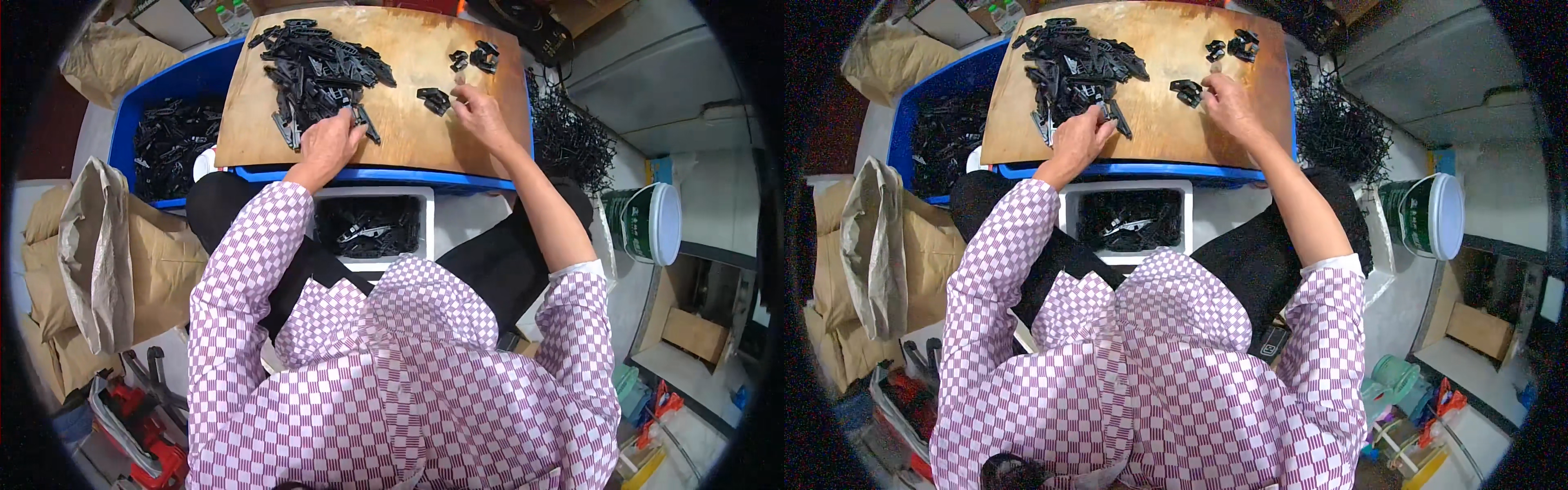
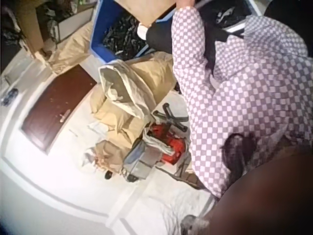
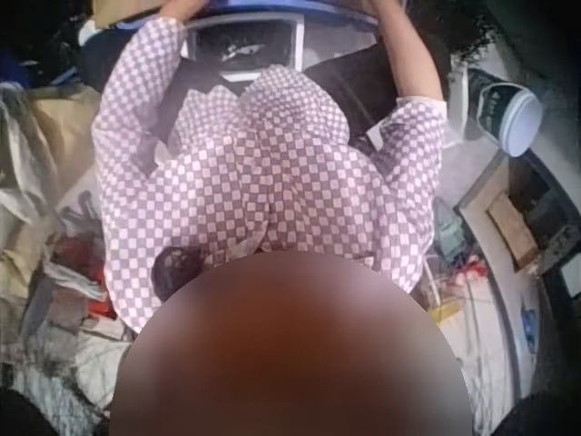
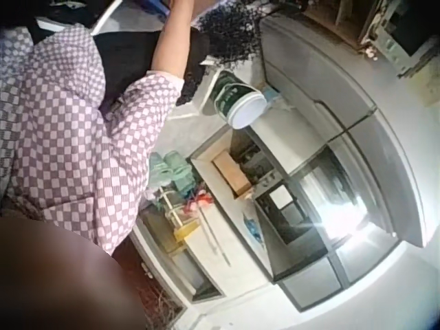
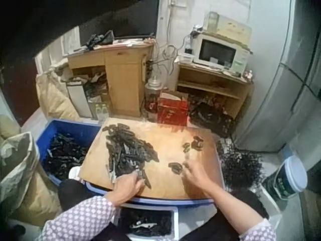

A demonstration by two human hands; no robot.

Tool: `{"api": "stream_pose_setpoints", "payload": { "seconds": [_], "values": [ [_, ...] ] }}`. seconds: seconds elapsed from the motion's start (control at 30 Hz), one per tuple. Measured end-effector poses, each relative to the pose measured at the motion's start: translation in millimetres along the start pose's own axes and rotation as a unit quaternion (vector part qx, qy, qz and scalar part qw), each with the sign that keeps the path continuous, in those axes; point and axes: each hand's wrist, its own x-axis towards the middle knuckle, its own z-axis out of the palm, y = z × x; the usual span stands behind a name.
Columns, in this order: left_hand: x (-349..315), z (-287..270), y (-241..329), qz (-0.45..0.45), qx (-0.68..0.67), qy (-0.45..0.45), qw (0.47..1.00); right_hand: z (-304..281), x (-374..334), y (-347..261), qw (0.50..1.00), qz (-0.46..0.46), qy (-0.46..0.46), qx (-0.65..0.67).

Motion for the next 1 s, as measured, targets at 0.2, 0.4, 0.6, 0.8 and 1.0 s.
{"api": "stream_pose_setpoints", "payload": {
  "seconds": [0.2, 0.4, 0.6, 0.8, 1.0],
  "values": [
    [12.1, 7.9, 21.0, 0.01, 0.035, -0.014, 0.999, 15.8, -1.3, -23.5, 0.987, -0.104, -0.018, -0.123],
    [8.5, 12.1, 38.7, 0.1, 0.006, -0.012, 0.995, 15.0, -4.6, -32.5, 0.977, -0.07, -0.082, -0.186],
    [-6.5, 25.8, 32.9, 0.231, -0.011, -0.015, 0.973, 15.4, -10.7, -42.1, 0.996, -0.028, -0.071, -0.036],
    [-8.2, 17.5, 34.3, 0.246, -0.03, 0.015, 0.969, 13.8, -29.8, -27.0, 0.995, -0.036, -0.068, 0.069],
    [-15.6, 6.9, 23.6, 0.095, -0.021, -0.062, 0.993, -3.5, -34.1, -30.9, 0.962, -0.165, -0.09, -0.198]
  ]
}}
